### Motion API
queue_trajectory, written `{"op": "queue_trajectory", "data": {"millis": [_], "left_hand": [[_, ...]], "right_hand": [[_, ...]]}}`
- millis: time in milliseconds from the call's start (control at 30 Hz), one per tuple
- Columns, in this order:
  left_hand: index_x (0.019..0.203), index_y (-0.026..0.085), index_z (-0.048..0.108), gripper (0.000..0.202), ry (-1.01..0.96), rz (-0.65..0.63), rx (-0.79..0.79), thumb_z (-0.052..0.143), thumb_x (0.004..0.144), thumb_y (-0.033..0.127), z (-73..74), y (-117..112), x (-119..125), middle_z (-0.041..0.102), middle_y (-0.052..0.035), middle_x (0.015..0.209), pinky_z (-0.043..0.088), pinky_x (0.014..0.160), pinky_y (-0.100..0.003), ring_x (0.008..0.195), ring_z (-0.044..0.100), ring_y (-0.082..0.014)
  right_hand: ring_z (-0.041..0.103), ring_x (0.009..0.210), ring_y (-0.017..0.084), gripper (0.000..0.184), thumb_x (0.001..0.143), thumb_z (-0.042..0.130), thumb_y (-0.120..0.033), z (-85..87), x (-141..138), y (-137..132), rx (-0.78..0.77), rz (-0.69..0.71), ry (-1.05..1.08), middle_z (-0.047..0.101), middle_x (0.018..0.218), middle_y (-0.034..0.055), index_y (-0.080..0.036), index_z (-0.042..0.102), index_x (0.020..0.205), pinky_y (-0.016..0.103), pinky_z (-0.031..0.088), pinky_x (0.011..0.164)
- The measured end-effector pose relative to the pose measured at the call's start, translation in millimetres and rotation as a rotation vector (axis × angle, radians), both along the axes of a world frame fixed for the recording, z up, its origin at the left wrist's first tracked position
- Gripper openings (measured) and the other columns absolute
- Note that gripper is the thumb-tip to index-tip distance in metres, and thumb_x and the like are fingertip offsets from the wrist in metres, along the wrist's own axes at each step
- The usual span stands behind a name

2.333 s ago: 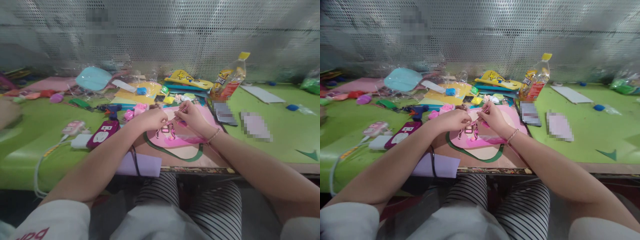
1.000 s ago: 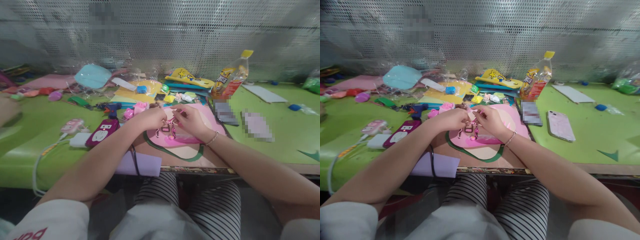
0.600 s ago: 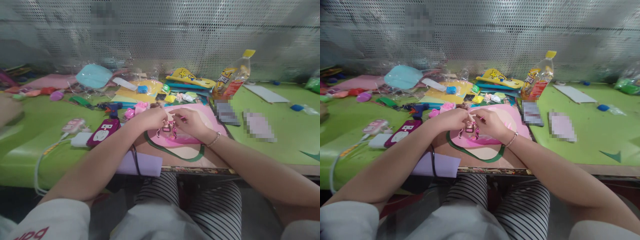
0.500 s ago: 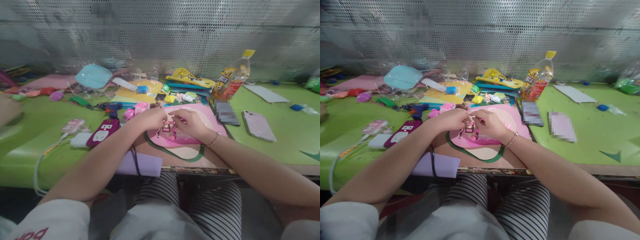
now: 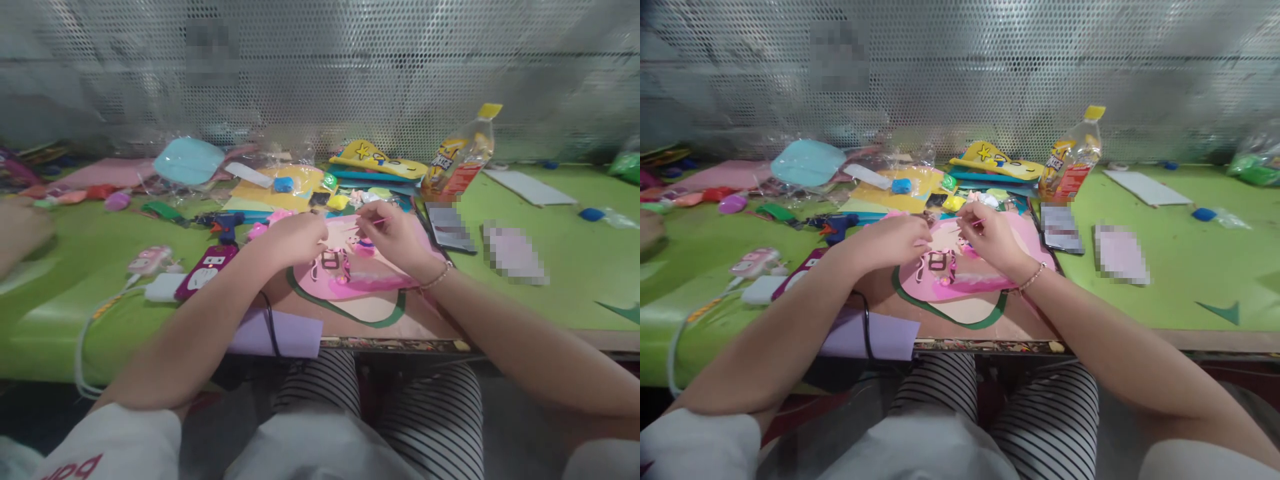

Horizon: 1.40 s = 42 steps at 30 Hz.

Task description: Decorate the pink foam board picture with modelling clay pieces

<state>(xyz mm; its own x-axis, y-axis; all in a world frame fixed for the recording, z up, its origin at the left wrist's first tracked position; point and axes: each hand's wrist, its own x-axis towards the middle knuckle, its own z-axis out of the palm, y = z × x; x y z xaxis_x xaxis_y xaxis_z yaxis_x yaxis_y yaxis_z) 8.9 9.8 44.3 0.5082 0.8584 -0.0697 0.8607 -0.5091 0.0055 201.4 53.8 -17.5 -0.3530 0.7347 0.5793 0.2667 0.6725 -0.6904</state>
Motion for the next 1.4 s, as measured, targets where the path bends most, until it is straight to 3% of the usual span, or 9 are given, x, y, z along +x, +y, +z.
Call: {"op": "queue_trajectory", "data": {"millis": [133,200,267,367,467,600,867,1200,1400], "left_hand": [[0.077,0.012,0.067,0.026,0.194,-0.084,0.013,0.041,0.084,0.015,-1.1,-45.8,11.8,0.065,-0.0084,0.072,0.043,0.066,-0.031,0.067,0.06,-0.0179],[0.092,0.011,0.066,0.027,0.175,-0.254,0.102,0.043,0.088,0.023,-16.7,-71.4,19.8,0.067,-0.0123,0.093,0.045,0.078,-0.034,0.087,0.061,-0.0215],[0.114,0.007,0.059,0.047,0.086,-0.4,0.239,0.038,0.091,0.042,-37.0,-91.5,26.1,0.058,-0.0179,0.12,0.038,0.095,-0.043,0.115,0.05,-0.0297],[0.133,0.005,0.041,0.068,-0.037,-0.415,0.269,0.03,0.089,0.056,-63.5,-106.3,28.7,0.046,-0.0187,0.135,0.031,0.102,-0.045,0.124,0.042,-0.0325],[0.137,0.01,0.037,0.061,-0.022,-0.484,0.265,0.034,0.09,0.05,-79.1,-107.7,25.4,0.041,-0.0159,0.14,0.029,0.102,-0.044,0.127,0.039,-0.0313],[0.133,0.017,0.044,0.045,-0.013,-0.498,0.402,0.036,0.092,0.035,-89.3,-105.9,20.0,0.044,-0.0081,0.139,0.027,0.104,-0.041,0.128,0.039,-0.0261],[0.123,0.027,0.054,0.036,-0.121,-0.522,0.55,0.05,0.088,0.034,-105.4,-102.3,8.5,0.053,-0.0031,0.13,0.03,0.103,-0.041,0.124,0.042,-0.0238],[0.132,0.032,0.042,0.046,-0.067,-0.53,0.485,0.05,0.087,0.041,-108.1,-99.5,3.7,0.05,-0.0051,0.133,0.041,0.097,-0.038,0.115,0.053,-0.0247],[0.13,0.032,0.045,0.045,-0.134,-0.531,0.565,0.051,0.087,0.042,-118.2,-98.4,4.0,0.054,-0.0035,0.13,0.044,0.095,-0.036,0.113,0.056,-0.0252]], "right_hand": [[0.058,0.067,0.011,0.003,0.081,0.053,-0.02,-1.5,2.2,6.8,-0.061,0.012,0.003,0.057,0.076,0.0002,-0.019,0.05,0.083,0.024,0.049,0.057],[0.057,0.068,0.011,0.003,0.082,0.053,-0.02,-1.9,2.2,5.6,-0.065,0.016,-0.055,0.057,0.076,0.0006,-0.019,0.05,0.082,0.024,0.048,0.058],[0.058,0.068,0.012,0.002,0.083,0.051,-0.019,-2.7,1.8,2.9,-0.048,0.03,-0.11,0.059,0.077,0.0013,-0.018,0.051,0.082,0.024,0.048,0.058],[0.059,0.07,0.011,0.006,0.087,0.045,-0.018,-5.3,0.9,0.0,0.01,0.071,-0.181,0.06,0.079,0.0027,-0.017,0.051,0.084,0.024,0.048,0.061],[0.059,0.077,0.012,0.006,0.089,0.044,-0.019,-8.7,1.0,-0.7,0.092,0.113,-0.233,0.061,0.084,0.0043,-0.017,0.05,0.088,0.025,0.048,0.067],[0.058,0.079,0.013,0.004,0.091,0.045,-0.021,-10.9,3.1,-2.3,0.07,0.12,-0.231,0.061,0.085,0.004,-0.017,0.047,0.091,0.025,0.047,0.067],[0.056,0.074,0.011,0.006,0.092,0.042,-0.019,-9.6,4.3,-4.7,0.056,0.082,-0.259,0.06,0.082,0.0022,-0.018,0.048,0.09,0.024,0.044,0.064],[0.056,0.074,0.012,0.008,0.092,0.041,-0.019,-6.1,7.0,-7.6,0.055,0.103,-0.306,0.06,0.083,0.0027,-0.019,0.048,0.089,0.023,0.045,0.064],[0.057,0.076,0.012,0.006,0.092,0.041,-0.017,-3.4,6.0,-8.6,0.084,0.106,-0.329,0.061,0.085,0.0031,-0.02,0.047,0.09,0.024,0.045,0.065]]}}
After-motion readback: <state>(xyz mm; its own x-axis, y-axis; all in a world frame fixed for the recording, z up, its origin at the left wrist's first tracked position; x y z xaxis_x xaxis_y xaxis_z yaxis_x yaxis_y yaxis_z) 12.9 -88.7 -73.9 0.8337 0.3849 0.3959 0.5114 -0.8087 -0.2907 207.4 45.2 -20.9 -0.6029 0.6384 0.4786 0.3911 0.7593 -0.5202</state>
